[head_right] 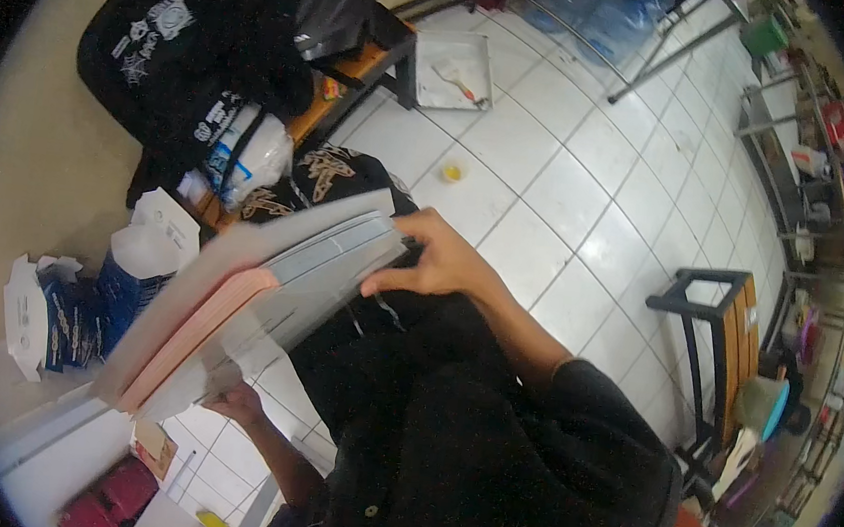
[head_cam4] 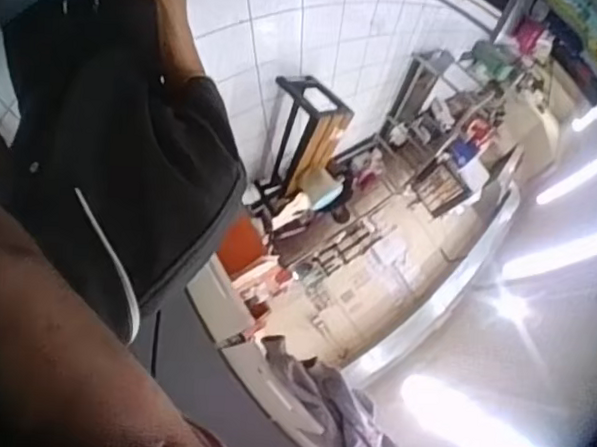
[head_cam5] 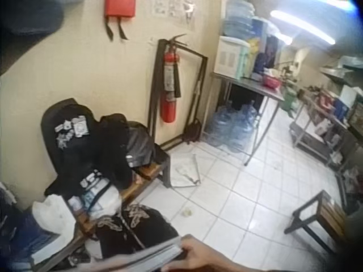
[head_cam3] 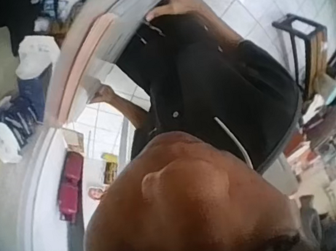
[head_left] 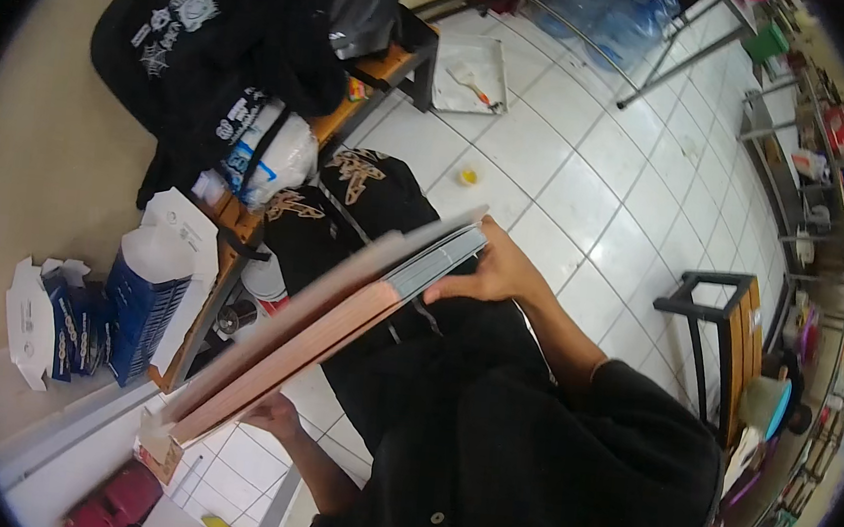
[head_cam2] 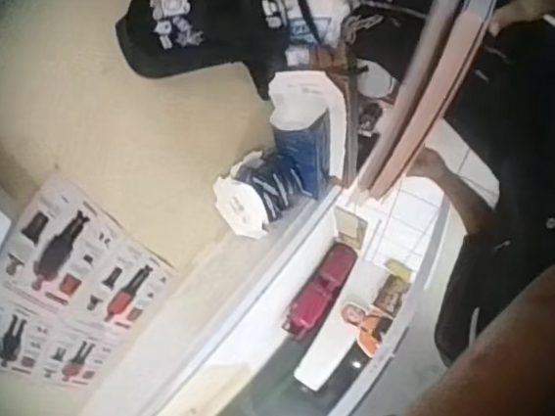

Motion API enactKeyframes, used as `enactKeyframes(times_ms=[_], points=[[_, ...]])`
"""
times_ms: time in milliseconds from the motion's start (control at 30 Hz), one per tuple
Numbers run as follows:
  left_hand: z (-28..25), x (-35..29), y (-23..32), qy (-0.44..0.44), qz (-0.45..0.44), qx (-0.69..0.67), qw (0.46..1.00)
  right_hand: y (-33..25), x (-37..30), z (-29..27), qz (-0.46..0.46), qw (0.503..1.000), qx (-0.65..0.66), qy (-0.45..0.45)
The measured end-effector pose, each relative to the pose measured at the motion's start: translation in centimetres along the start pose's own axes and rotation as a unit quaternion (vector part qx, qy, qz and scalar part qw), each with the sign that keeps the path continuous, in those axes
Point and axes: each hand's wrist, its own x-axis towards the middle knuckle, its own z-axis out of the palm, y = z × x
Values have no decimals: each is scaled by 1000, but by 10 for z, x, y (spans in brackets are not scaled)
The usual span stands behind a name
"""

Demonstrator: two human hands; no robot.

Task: The person picks up flat cardboard sheets and folds them into boxes, handling blue and white components and stacking the completed boxes on a shelf.

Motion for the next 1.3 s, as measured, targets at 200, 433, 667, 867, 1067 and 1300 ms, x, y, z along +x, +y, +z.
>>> enactKeyframes(times_ms=[200, 433, 667, 867, 1067, 1300], points=[[66, 7, 46, 11, 5, 26, 1000, -18, -12, -7, 16, 1000, 9, -17], [45, 0, 29, -76, -5, 11, 997, -23, 0, -3, -7, 994, 87, -65], [76, -1, 27, 64, 56, -24, 996, -28, 8, 6, -16, 998, 60, -29], [95, 16, 21, 29, 0, 76, 997, -8, 20, 3, 64, 997, -8, -32], [149, 94, 100, 12, -155, 118, 981, -21, 36, 7, 212, 976, 38, 38], [126, 56, 41, -64, -465, 182, 864, 58, 9, 23, 400, 916, -9, 14]])
